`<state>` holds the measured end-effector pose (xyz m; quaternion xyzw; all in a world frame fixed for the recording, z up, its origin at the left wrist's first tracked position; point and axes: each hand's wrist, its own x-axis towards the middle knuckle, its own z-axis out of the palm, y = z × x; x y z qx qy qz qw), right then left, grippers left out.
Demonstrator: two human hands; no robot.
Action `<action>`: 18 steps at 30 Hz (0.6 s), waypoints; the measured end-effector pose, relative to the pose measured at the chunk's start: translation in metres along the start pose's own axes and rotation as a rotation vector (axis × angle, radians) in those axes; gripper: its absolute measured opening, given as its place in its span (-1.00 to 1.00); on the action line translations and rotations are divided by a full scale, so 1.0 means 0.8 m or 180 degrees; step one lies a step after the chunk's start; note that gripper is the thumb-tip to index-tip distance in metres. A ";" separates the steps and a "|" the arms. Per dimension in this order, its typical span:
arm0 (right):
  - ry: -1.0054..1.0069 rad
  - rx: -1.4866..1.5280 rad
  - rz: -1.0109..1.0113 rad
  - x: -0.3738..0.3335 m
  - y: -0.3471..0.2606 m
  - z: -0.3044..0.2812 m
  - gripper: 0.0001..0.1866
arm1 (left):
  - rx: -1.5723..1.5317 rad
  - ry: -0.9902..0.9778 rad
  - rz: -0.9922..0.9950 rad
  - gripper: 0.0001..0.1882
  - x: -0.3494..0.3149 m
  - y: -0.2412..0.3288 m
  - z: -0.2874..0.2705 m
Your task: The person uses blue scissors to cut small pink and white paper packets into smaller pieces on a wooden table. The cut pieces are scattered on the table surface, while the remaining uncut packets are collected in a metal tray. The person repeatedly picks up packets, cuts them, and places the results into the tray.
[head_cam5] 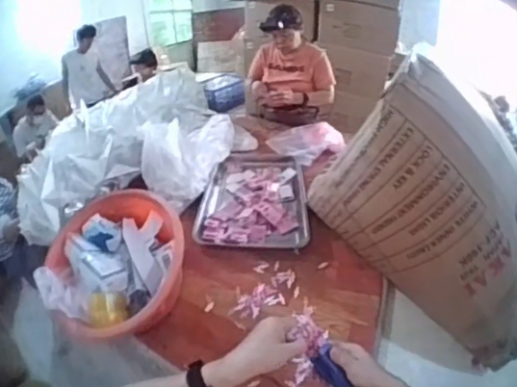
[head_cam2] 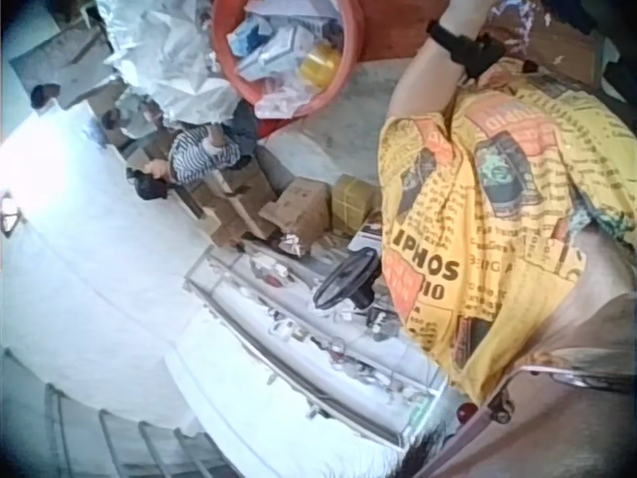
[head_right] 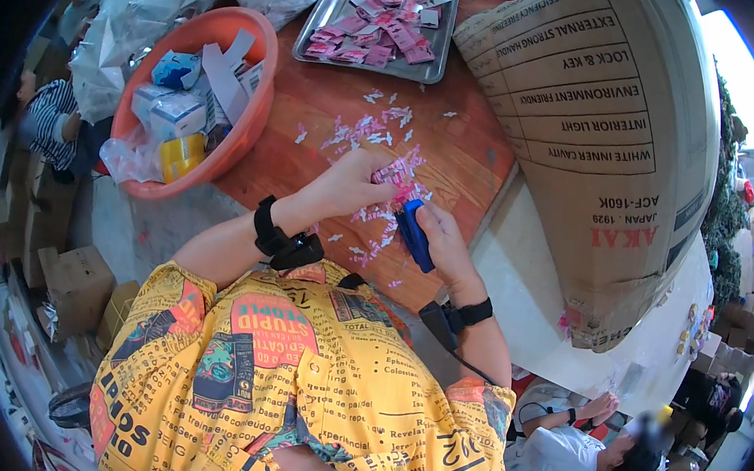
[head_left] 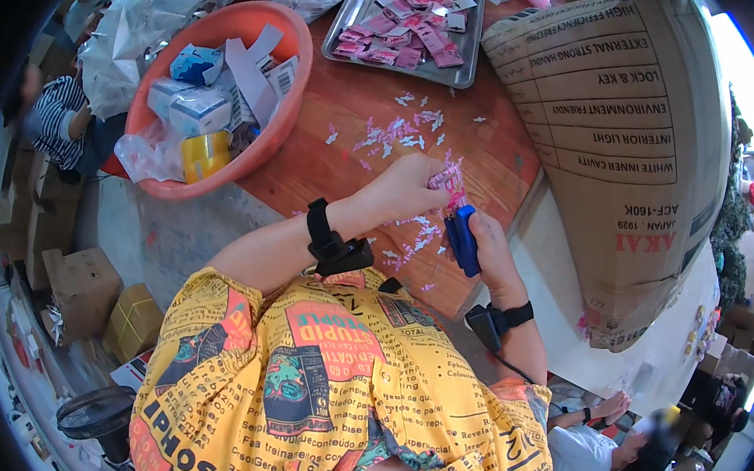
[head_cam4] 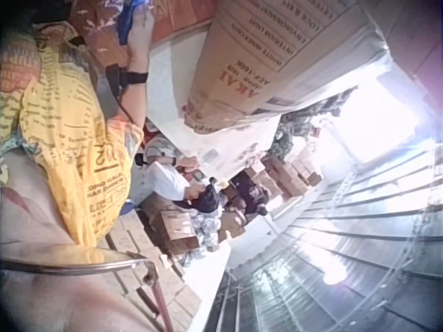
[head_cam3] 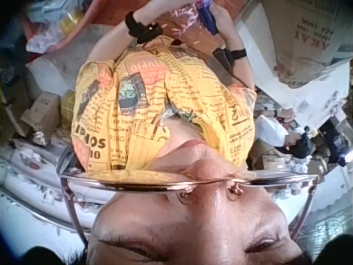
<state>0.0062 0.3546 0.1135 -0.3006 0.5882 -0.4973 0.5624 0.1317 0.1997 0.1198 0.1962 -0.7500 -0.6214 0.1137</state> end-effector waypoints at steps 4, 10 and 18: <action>-0.0075 0.0167 0.0109 0.001 0.003 -0.002 -0.54 | -0.0119 0.0029 -0.0101 -0.88 -0.004 0.003 -0.001; -0.0145 0.0183 0.0100 0.004 0.010 -0.004 -0.53 | -0.0013 0.0101 -0.0006 -0.87 -0.006 0.003 -0.003; -0.0139 0.0183 0.0175 0.003 0.006 -0.001 -0.53 | -0.0076 0.0013 -0.0090 -0.86 -0.008 0.007 -0.005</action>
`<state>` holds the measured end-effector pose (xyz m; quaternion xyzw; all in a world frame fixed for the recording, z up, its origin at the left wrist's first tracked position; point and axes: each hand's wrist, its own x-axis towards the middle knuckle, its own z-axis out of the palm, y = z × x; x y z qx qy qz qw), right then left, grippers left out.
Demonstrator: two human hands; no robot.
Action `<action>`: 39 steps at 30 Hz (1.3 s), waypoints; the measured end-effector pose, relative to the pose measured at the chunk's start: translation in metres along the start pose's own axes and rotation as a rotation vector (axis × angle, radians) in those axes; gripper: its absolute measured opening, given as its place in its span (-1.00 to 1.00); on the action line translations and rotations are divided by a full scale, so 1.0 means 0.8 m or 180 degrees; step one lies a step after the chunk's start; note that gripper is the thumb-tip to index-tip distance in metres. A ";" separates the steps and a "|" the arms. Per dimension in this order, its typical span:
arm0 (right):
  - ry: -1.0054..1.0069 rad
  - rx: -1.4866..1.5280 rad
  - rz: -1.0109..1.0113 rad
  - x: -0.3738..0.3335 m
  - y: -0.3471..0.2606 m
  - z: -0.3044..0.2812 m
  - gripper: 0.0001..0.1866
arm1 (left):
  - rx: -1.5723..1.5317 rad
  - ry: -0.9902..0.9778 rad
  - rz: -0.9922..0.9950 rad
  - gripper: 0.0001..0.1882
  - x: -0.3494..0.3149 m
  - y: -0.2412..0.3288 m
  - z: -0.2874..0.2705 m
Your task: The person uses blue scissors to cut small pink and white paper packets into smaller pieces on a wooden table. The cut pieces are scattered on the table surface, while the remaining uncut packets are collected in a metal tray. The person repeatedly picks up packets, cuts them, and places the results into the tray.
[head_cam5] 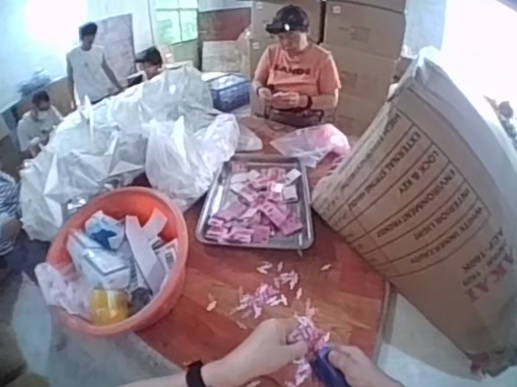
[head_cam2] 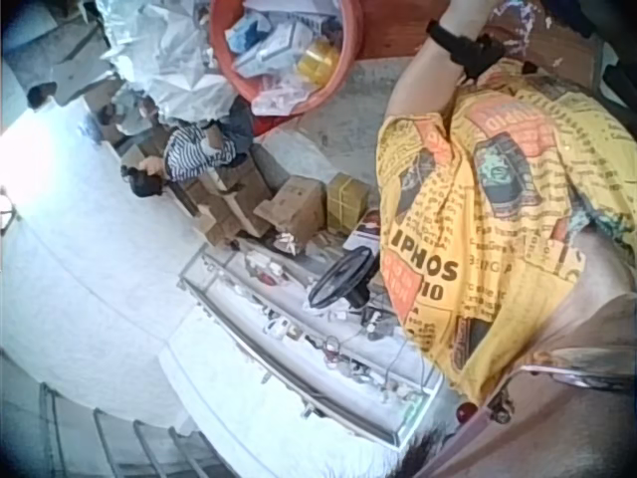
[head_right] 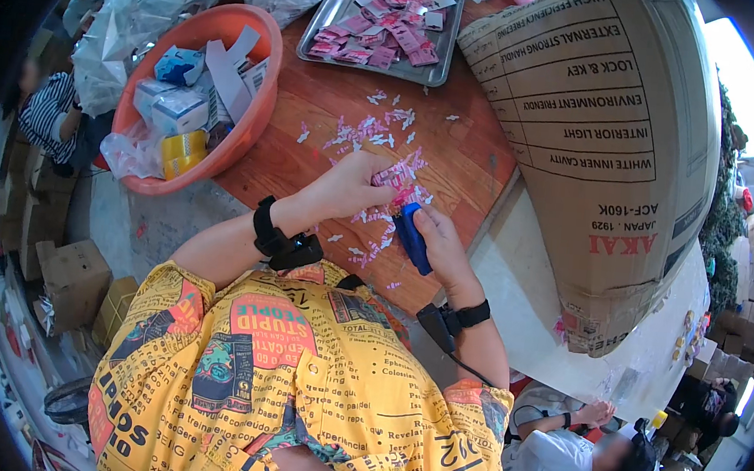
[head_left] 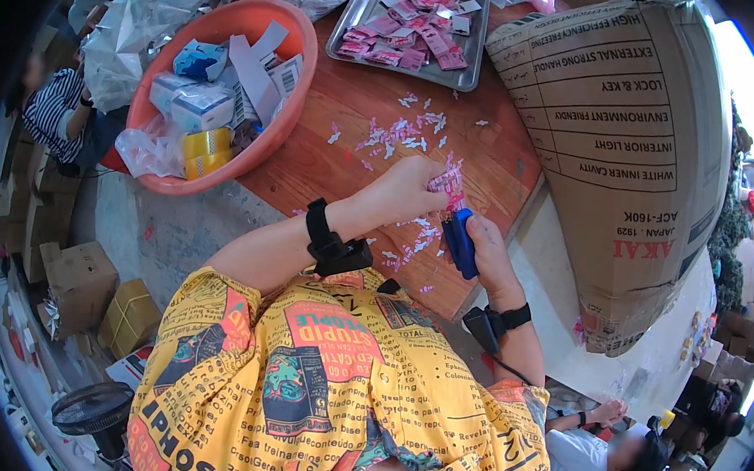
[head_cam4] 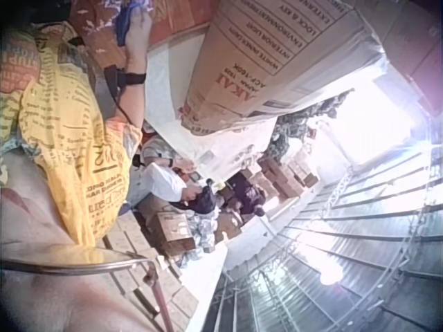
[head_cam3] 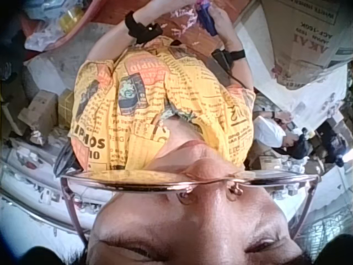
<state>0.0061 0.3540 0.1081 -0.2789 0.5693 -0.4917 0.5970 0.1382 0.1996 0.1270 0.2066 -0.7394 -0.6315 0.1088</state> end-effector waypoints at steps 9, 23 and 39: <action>0.0012 -0.0014 -0.0076 0.001 0.004 0.001 -0.56 | 0.0183 0.0021 0.0090 -0.87 -0.005 0.010 -0.004; 0.0066 -0.0242 -0.0357 0.001 0.004 0.003 -0.65 | -0.0312 -0.0226 -0.0454 -0.74 -0.002 0.012 0.002; -0.0101 -0.0486 -0.0230 0.020 0.037 -0.015 -0.69 | -0.0406 -0.0178 -0.0819 -0.76 0.007 -0.051 0.013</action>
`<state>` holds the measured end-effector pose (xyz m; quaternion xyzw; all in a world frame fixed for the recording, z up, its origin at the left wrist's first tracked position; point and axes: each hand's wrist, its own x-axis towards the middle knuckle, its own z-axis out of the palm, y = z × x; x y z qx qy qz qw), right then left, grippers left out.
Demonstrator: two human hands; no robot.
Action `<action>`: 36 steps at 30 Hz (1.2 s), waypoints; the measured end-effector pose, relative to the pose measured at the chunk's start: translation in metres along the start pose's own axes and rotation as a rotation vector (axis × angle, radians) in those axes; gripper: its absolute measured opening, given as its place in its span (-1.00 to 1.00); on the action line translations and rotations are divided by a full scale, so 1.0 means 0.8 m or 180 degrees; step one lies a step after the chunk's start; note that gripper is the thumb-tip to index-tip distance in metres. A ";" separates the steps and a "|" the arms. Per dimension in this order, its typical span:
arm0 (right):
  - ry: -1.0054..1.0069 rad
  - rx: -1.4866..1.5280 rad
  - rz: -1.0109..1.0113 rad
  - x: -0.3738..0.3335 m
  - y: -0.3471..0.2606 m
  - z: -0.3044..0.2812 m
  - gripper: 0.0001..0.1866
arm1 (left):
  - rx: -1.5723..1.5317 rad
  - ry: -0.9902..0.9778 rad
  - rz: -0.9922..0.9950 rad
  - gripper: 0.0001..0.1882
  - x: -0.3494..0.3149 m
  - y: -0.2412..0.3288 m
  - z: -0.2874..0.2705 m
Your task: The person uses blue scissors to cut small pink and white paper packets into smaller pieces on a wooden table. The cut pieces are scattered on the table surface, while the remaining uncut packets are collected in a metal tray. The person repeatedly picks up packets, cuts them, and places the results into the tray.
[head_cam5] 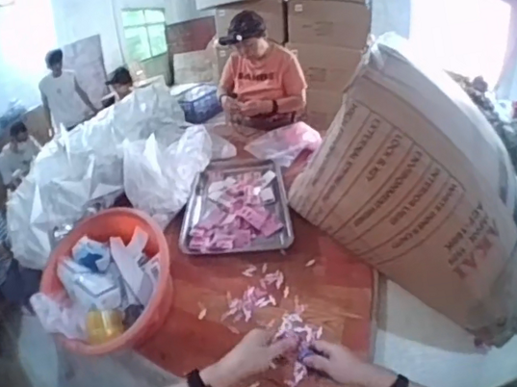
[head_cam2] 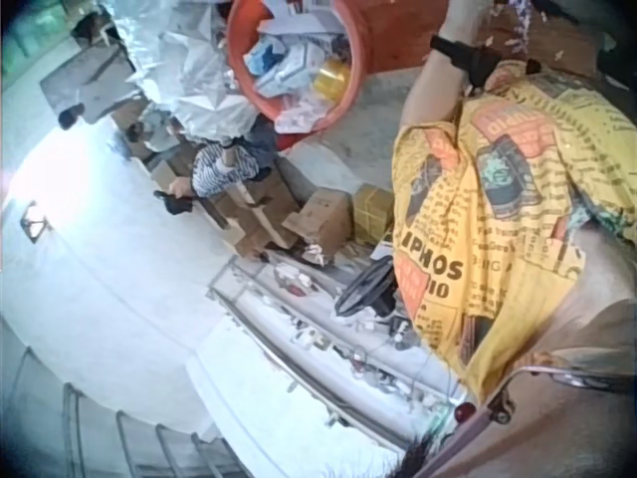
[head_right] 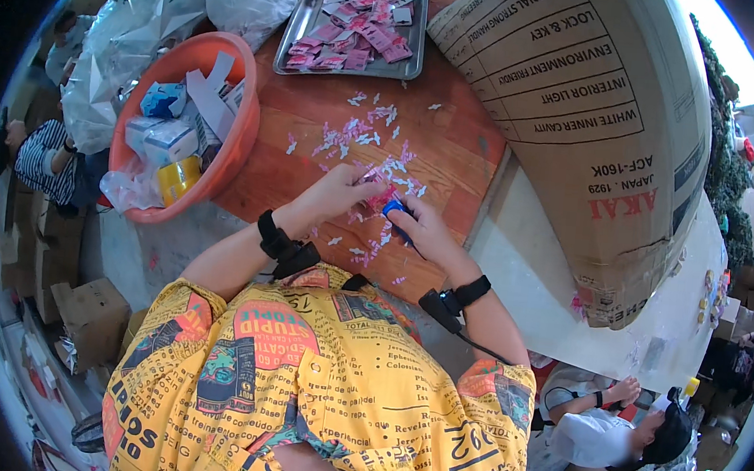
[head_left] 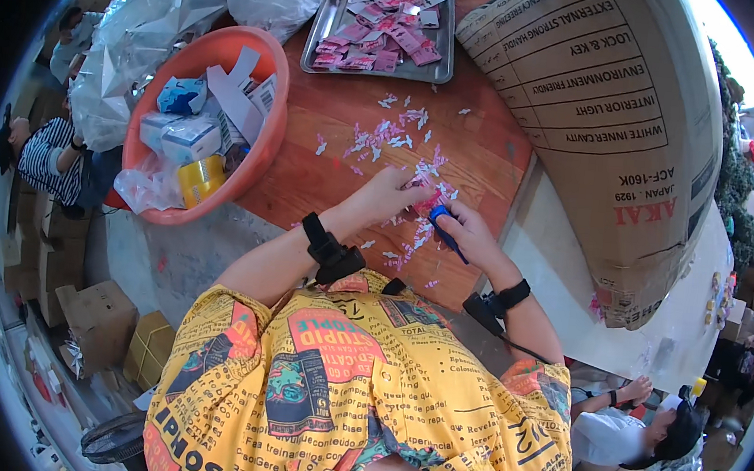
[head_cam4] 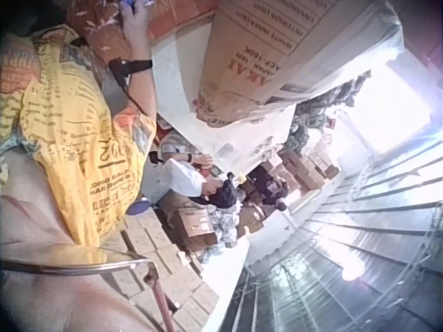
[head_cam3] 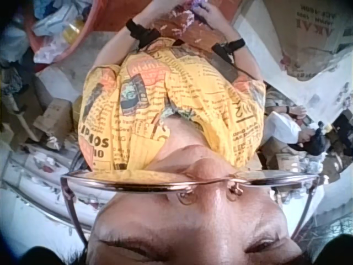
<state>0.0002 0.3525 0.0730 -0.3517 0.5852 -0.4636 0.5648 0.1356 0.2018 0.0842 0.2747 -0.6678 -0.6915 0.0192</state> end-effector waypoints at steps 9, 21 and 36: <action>0.0804 -0.3595 -0.0492 0.001 0.039 -0.003 -0.49 | -0.1001 0.0273 -0.0352 -0.72 0.011 -0.029 -0.016; 0.1293 0.0086 -0.0915 0.029 0.106 -0.013 -0.74 | -0.0389 0.0023 0.0115 -0.72 0.003 0.010 0.042; 0.4515 0.1135 0.0029 -0.284 0.265 -0.181 -0.85 | -0.0211 -0.0825 -0.0381 -0.74 0.022 -0.001 0.126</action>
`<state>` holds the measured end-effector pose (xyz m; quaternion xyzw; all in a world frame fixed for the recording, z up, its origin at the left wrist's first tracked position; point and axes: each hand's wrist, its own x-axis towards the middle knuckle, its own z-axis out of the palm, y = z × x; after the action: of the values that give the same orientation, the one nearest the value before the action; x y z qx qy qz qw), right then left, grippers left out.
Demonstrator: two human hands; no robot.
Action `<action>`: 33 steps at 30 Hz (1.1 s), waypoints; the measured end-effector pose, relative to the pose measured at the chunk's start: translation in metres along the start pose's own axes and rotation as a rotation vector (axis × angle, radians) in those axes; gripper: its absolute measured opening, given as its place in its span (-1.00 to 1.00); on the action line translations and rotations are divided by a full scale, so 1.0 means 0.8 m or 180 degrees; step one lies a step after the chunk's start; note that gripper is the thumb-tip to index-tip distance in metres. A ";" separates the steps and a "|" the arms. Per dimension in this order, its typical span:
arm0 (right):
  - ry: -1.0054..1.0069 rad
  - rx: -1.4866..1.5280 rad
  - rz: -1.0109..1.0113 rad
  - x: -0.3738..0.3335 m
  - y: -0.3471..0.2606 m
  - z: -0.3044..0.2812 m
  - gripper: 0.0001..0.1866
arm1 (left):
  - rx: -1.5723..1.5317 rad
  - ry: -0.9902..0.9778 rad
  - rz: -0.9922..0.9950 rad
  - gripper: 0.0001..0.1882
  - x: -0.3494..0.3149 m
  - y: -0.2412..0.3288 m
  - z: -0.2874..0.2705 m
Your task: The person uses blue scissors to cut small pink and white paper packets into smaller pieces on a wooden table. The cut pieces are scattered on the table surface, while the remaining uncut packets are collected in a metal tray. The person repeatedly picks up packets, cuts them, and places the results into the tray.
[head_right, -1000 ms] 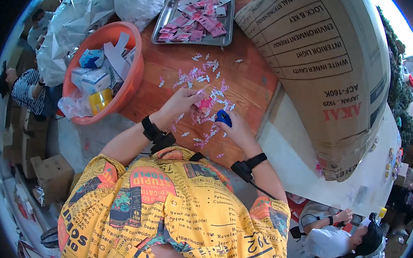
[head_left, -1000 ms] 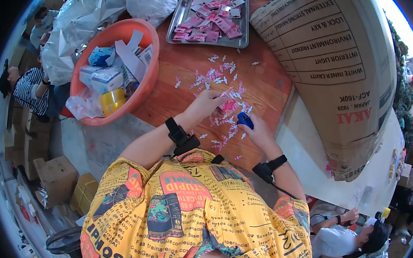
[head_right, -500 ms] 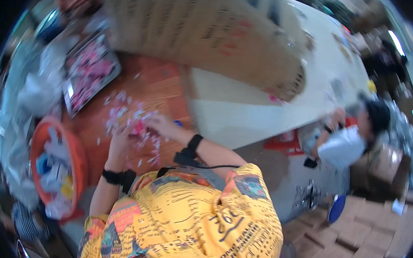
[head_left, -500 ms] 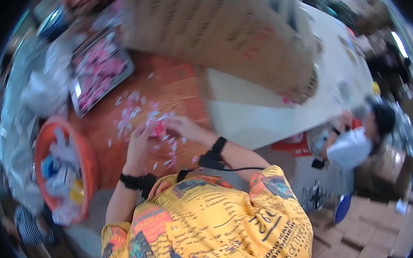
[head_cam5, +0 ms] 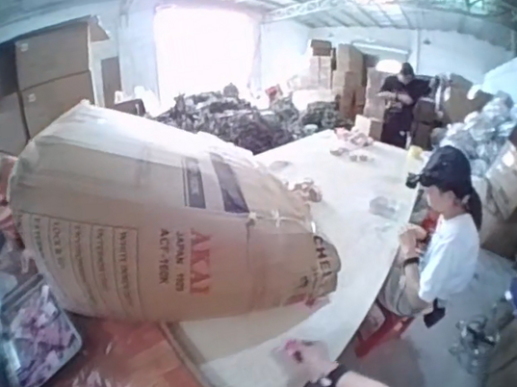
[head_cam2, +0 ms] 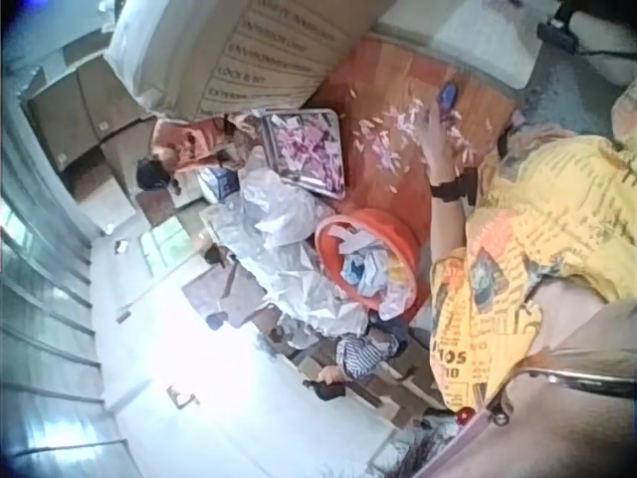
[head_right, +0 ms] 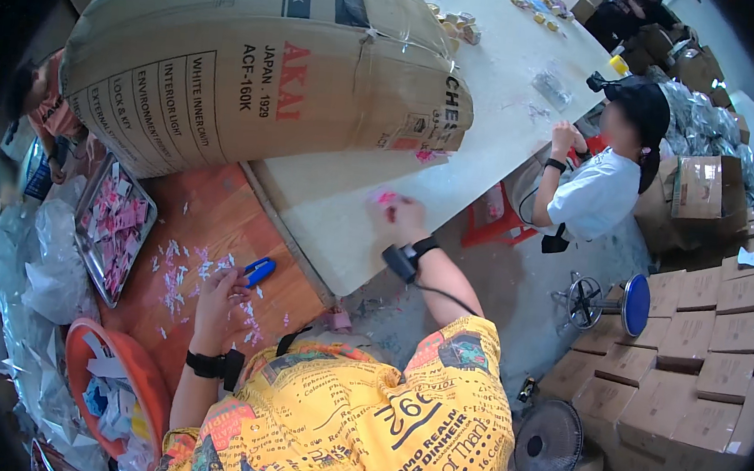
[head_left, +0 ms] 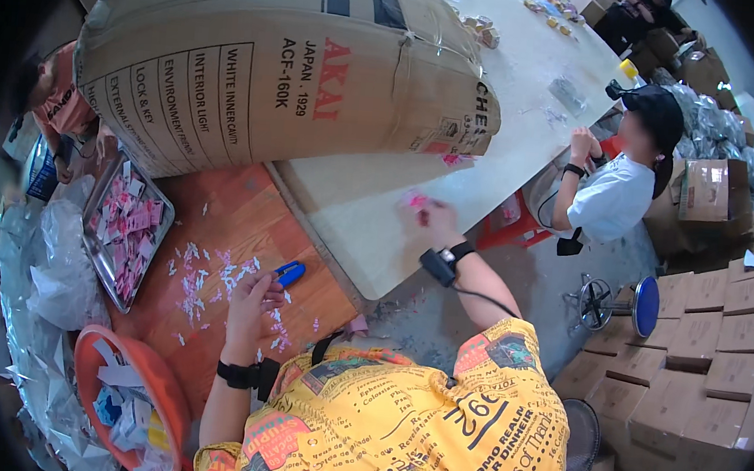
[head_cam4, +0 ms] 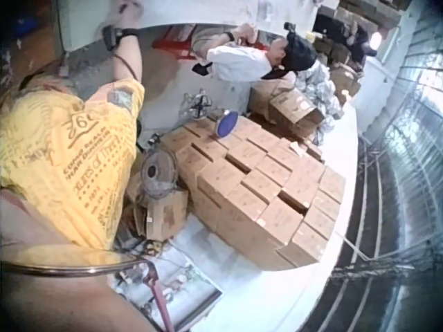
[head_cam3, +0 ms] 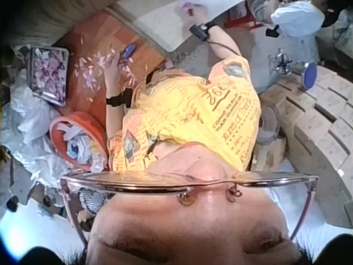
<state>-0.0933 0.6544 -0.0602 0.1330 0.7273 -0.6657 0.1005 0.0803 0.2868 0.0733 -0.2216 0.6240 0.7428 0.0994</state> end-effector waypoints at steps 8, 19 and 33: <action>0.1014 -0.3814 -0.1639 0.031 -0.039 -0.024 -0.45 | 0.0357 0.0308 -0.0324 -0.75 -0.016 0.003 0.004; 0.1138 -0.3976 -0.0996 0.108 -0.046 -0.121 -0.48 | 0.0678 0.0311 -0.0406 -0.78 -0.017 0.004 0.011; 0.0529 -0.2642 -0.2536 0.037 -0.037 0.003 -0.85 | 0.1003 0.0171 -0.0422 -0.75 0.003 -0.001 0.002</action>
<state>-0.1314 0.6512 -0.0419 -0.1496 0.9269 -0.2986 -0.1714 0.0785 0.2880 0.0716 -0.2637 0.7192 0.6213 0.1649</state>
